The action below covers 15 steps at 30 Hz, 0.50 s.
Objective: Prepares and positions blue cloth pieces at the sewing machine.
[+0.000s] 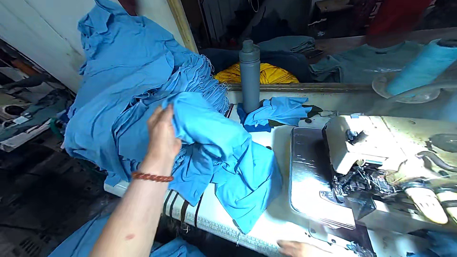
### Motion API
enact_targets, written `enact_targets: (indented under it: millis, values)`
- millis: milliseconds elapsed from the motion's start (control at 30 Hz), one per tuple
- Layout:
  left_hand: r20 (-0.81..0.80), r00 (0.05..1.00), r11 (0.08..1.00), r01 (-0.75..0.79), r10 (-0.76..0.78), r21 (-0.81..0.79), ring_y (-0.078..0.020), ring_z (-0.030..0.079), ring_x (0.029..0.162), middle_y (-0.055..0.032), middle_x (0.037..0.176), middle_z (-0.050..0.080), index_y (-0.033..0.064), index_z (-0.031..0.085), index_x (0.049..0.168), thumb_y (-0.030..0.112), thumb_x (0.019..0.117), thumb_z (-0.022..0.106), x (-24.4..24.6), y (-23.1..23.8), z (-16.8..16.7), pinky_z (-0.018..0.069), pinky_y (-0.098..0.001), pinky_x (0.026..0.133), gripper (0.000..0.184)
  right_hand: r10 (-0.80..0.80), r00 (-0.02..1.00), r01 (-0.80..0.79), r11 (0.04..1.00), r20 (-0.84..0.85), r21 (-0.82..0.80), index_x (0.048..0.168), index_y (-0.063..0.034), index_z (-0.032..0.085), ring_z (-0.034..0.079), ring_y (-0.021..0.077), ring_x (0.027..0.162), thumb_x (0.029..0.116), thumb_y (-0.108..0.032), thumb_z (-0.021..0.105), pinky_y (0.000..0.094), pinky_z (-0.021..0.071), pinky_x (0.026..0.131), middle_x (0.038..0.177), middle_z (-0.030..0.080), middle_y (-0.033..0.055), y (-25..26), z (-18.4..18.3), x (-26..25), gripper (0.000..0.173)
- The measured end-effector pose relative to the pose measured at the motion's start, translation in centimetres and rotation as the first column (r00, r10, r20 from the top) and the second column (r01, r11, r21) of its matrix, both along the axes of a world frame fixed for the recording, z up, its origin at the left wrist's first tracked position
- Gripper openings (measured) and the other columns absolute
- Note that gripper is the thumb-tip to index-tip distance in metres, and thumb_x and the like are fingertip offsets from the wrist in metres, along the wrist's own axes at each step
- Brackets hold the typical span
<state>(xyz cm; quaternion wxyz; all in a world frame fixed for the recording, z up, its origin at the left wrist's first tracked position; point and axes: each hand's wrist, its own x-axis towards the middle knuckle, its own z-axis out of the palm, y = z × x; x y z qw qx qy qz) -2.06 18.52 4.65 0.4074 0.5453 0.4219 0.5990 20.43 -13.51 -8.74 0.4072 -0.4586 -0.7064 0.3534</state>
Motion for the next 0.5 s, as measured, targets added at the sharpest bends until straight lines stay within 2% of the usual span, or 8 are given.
enact_targets:
  millis: [67, 133, 200, 267, 333, 400, 433, 500]
  values:
    - [0.016, 0.996, 0.996, -0.083, 0.082, 0.019, -0.009, 0.067, 0.097, 0.0023, 0.104, 0.068, 0.0102, 0.059, 0.119, 0.021, 0.1071, 0.048, -2.8, -0.6, 0.3, 0.0582, -0.0358, 0.088, 0.02, 0.01, 0.985, -0.016, 0.999, 0.174, 0.035, 0.138, 0.0006, 0.062, 0.056, 0.038, 0.136, 0.1005, -0.021, 0.066, 0.0504, 0.046, 0.112, 0.145, 0.057, 0.0237, 2.8, -1.2, -2.6, 0.043]
    - [-0.017, 0.984, 0.984, -0.179, 0.179, 0.02, -0.0096, 0.067, 0.099, 0.0017, 0.107, 0.067, 0.0088, 0.057, 0.123, 0.023, 0.1076, 0.048, -6.0, -0.8, -0.3, 0.0577, -0.037, 0.09, 0.023, -0.031, 0.937, -0.011, 0.993, 0.347, 0.117, 0.143, -0.0067, 0.059, 0.048, 0.0419, 0.141, 0.0942, -0.022, 0.073, 0.0567, 0.0452, 0.11, 0.151, 0.053, 0.0208, 5.0, -3.1, -4.4, 0.053]
    - [-0.102, 0.943, 0.949, -0.316, 0.316, 0.02, -0.0068, 0.065, 0.098, 0.0025, 0.107, 0.065, 0.008, 0.057, 0.124, 0.023, 0.1071, 0.049, -9.1, -0.9, -0.8, 0.0568, -0.0347, 0.089, 0.024, -0.112, 0.871, -0.019, 0.966, 0.479, 0.259, 0.132, -0.0102, 0.067, 0.06, 0.0389, 0.128, 0.09, -0.02, 0.074, 0.0559, 0.052, 0.1, 0.136, 0.065, 0.0152, 6.4, -5.1, -5.4, 0.044]
    - [-0.238, 0.866, 0.896, -0.442, 0.44, 0.05, -0.0054, 0.062, 0.099, -0.0017, 0.112, 0.061, 0.0039, 0.057, 0.128, 0.019, 0.1066, 0.048, -11.9, -0.6, -1.5, 0.0537, -0.0325, 0.09, 0.028, -0.152, 0.853, -0.03, 0.941, 0.499, 0.337, 0.115, -0.0107, 0.074, 0.067, 0.0314, 0.113, 0.0935, -0.013, 0.067, 0.0471, 0.0551, 0.093, 0.118, 0.072, 0.0104, 6.7, -5.9, -5.8, 0.023]
    - [-0.415, 0.755, 0.856, -0.494, 0.508, 0.151, -0.0142, 0.058, 0.11, -0.0146, 0.125, 0.059, -0.0035, 0.054, 0.133, 0.011, 0.1051, 0.048, -13.5, -0.7, -2.1, 0.048, -0.0361, 0.097, 0.032, -0.026, 0.915, -0.086, 0.962, 0.402, 0.257, 0.105, -0.004, 0.075, 0.069, 0.0304, 0.105, 0.0949, -0.009, 0.065, 0.0418, 0.0562, 0.092, 0.107, 0.073, 0.0132, 6.3, -5.1, -5.8, 0.015]
    - [-0.606, 0.632, 0.875, -0.341, 0.484, 0.343, -0.0381, 0.051, 0.132, -0.0312, 0.145, 0.049, -0.0096, 0.045, 0.143, 0.009, 0.1027, 0.051, -13.3, -2.9, -2.5, 0.0415, -0.0512, 0.11, 0.045, 0.1, 0.973, -0.134, 0.979, 0.208, 0.156, 0.108, 0.0015, 0.074, 0.072, 0.0297, 0.104, 0.0969, -0.009, 0.066, 0.0395, 0.0564, 0.095, 0.105, 0.074, 0.0169, 5.8, -3.8, -5.6, 0.017]
    - [-0.657, 0.588, 0.874, -0.211, 0.471, 0.437, -0.0443, 0.049, 0.134, -0.0353, 0.146, 0.046, -0.0122, 0.044, 0.143, 0.011, 0.1023, 0.051, -12.1, -4.5, -2.8, 0.0406, -0.0545, 0.111, 0.047, 0.067, 0.986, -0.094, 0.98, 0.153, 0.174, 0.11, 0.0017, 0.074, 0.072, 0.0284, 0.105, 0.0975, -0.011, 0.067, 0.0383, 0.0562, 0.096, 0.107, 0.075, 0.0171, 5.6, -3.6, -5.5, 0.019]
    - [-0.686, 0.571, 0.809, 0.063, 0.451, 0.584, -0.0405, 0.063, 0.118, -0.0322, 0.126, 0.063, -0.0136, 0.062, 0.121, 0.01, 0.0996, 0.053, -8.9, -7.3, -4.1, 0.0514, -0.0509, 0.102, 0.034, -0.13, 0.964, 0.056, 0.952, 0.231, 0.301, 0.12, -0.0051, 0.071, 0.066, 0.0284, 0.118, 0.0951, -0.021, 0.071, 0.0398, 0.053, 0.102, 0.122, 0.071, 0.014, 5.5, -3.8, -5.3, 0.03]
